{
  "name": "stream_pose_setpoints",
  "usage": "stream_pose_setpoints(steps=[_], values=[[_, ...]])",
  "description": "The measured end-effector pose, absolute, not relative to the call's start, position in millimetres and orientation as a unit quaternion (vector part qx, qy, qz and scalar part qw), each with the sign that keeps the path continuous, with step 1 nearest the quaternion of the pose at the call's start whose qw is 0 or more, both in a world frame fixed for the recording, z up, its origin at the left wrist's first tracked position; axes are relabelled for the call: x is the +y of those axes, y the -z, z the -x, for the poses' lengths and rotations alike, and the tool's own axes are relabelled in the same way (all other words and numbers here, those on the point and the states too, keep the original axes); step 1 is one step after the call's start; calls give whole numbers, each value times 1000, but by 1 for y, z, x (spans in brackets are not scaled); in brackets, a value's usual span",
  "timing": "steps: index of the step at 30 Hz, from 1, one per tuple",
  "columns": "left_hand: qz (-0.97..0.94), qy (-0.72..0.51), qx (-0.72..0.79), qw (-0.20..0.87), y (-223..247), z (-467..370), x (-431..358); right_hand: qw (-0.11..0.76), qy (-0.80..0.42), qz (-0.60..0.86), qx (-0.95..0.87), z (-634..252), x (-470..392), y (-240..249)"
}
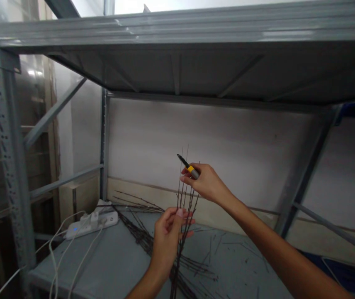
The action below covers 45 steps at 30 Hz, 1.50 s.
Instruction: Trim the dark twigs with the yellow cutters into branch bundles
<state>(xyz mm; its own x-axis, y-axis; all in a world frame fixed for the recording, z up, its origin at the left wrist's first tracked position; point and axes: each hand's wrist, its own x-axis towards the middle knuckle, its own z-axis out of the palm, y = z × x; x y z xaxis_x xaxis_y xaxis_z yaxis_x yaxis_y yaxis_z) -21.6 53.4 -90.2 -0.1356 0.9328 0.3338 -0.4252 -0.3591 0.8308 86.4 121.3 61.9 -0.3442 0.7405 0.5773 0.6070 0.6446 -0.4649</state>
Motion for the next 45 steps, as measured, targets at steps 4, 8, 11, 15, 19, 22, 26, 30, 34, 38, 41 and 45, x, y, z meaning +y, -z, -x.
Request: stream_pose_setpoints(steps=[4, 8, 11, 15, 19, 22, 26, 30, 34, 38, 41, 45], values=[[-439, -692, 294, 492, 90, 22, 57, 392, -82, 410, -819, -90, 121, -60], [-425, -695, 292, 501, 95, 22, 64, 378, -64, 412, -827, -103, 119, -57], [-410, -700, 286, 510, 98, 21, 66, 359, -39, 429, -828, -117, 117, -54], [-395, -706, 284, 514, 100, 18, 66, 319, -6, 451, -834, -133, 115, -48], [-395, -704, 282, 519, 101, 14, 65, 280, 18, 464, -841, -142, 111, -42], [-391, -705, 282, 520, 101, 11, 65, 257, 26, 467, -845, -145, 110, -40], [-382, -705, 285, 525, 99, 9, 63, 232, 25, 464, -854, -146, 108, -41], [-389, -703, 284, 523, 101, 8, 63, 220, 24, 460, -860, -145, 108, -41], [-403, -700, 286, 516, 105, 6, 64, 216, 22, 459, -862, -143, 108, -41], [-410, -693, 291, 516, 104, 6, 63, 214, 20, 458, -863, -141, 110, -42], [-405, -692, 295, 519, 102, 7, 63, 215, 24, 461, -861, -140, 111, -44], [-413, -684, 293, 525, 103, 7, 63, 220, 35, 471, -854, -142, 113, -41]])
